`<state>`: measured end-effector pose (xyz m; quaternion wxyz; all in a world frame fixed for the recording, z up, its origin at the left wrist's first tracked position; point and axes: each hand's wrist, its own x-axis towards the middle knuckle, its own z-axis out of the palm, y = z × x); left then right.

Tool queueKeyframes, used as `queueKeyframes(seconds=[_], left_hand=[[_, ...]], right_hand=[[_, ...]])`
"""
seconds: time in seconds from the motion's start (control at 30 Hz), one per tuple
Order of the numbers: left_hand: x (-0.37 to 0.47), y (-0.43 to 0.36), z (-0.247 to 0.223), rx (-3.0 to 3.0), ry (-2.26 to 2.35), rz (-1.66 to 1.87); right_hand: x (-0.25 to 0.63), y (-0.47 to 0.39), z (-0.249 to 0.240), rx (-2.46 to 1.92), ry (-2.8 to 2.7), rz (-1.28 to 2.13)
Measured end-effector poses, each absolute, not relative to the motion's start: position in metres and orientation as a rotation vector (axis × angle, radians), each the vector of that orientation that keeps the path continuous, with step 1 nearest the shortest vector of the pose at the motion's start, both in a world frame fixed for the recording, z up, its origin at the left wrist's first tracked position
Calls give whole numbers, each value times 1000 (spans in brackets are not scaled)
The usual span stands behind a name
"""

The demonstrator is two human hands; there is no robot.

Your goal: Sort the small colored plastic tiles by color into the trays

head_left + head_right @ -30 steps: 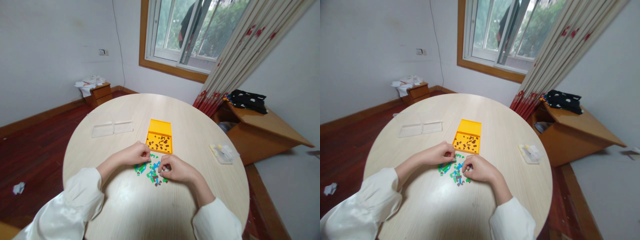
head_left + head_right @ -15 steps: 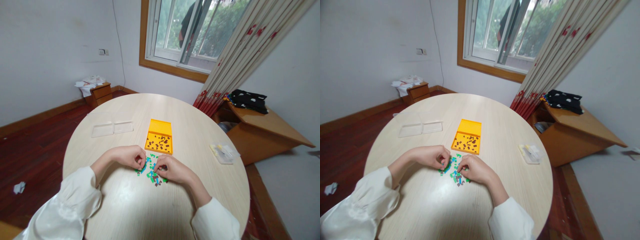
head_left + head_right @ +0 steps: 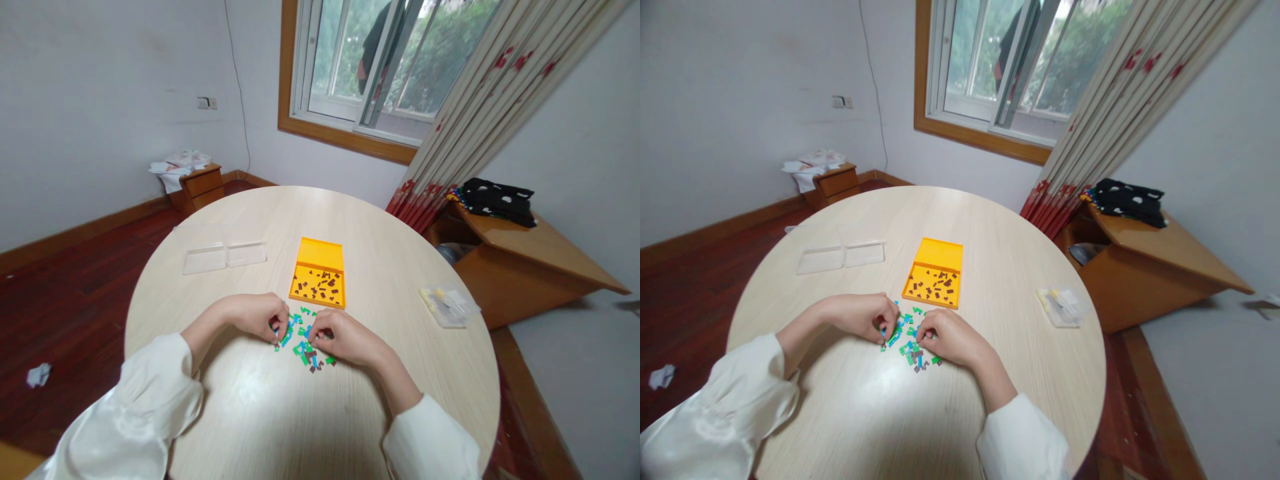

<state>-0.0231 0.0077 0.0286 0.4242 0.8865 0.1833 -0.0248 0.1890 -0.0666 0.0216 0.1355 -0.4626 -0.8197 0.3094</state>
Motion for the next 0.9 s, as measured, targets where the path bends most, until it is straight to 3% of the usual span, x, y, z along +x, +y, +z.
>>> queueKeyframes(seconds=[0.43,0.67,0.9], left_hand=[[-21,5,33,2341,451,-150],[-18,0,38,2385,449,-182],[-17,-2,36,2425,434,-224]], right_hand=[[188,-67,26,-1357,-2210,900],[192,-53,13,-1445,-1601,489],[200,-45,6,-1452,-1346,434]])
